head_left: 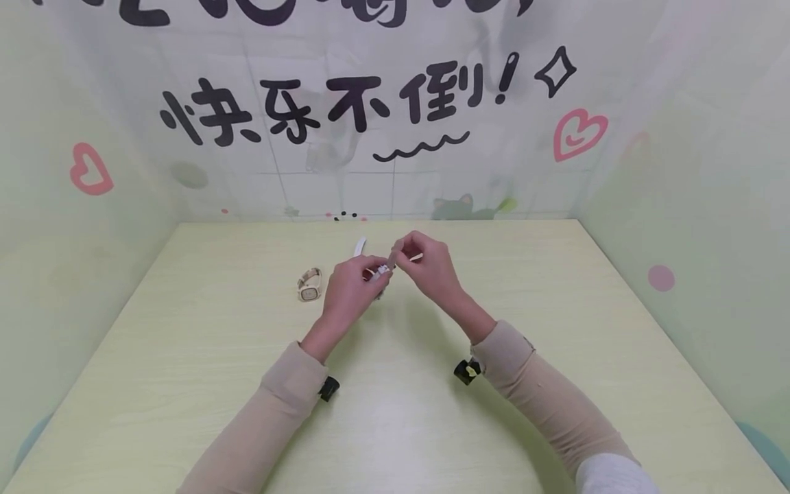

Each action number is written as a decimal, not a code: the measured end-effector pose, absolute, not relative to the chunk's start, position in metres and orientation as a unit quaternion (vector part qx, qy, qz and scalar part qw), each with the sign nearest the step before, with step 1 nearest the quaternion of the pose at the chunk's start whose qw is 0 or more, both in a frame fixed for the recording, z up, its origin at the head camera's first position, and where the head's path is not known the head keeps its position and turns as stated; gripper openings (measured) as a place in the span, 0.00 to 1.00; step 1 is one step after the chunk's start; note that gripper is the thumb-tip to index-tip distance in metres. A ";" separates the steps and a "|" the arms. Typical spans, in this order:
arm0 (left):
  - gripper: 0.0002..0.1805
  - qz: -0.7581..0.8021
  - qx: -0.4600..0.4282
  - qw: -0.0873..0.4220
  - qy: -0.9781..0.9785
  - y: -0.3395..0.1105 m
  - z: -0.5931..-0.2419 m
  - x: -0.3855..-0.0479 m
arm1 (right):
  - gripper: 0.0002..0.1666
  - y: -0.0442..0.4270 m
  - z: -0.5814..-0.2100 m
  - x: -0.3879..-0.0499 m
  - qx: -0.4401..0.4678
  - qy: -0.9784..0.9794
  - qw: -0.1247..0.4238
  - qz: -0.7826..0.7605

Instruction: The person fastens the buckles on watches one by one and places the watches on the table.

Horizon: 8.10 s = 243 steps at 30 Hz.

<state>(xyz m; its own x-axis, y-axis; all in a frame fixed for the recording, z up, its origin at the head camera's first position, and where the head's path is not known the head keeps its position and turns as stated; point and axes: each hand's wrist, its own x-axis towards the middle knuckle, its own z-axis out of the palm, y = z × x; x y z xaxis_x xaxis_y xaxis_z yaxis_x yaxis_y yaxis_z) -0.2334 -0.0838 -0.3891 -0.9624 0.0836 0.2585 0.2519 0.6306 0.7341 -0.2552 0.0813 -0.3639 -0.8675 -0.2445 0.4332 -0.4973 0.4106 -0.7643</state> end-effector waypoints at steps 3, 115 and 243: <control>0.13 -0.395 -0.093 0.105 -0.908 -0.084 -0.387 -0.233 | 0.04 0.083 -0.364 -0.255 0.227 -0.831 0.124 0.493; 0.12 -0.580 -0.109 0.037 -0.807 -0.109 -0.373 -0.231 | 0.04 0.088 -0.369 -0.252 0.369 -0.819 0.227 0.376; 0.11 -0.531 -0.112 0.086 -0.835 -0.129 -0.344 -0.222 | 0.09 0.068 -0.368 -0.252 0.343 -0.785 0.248 0.453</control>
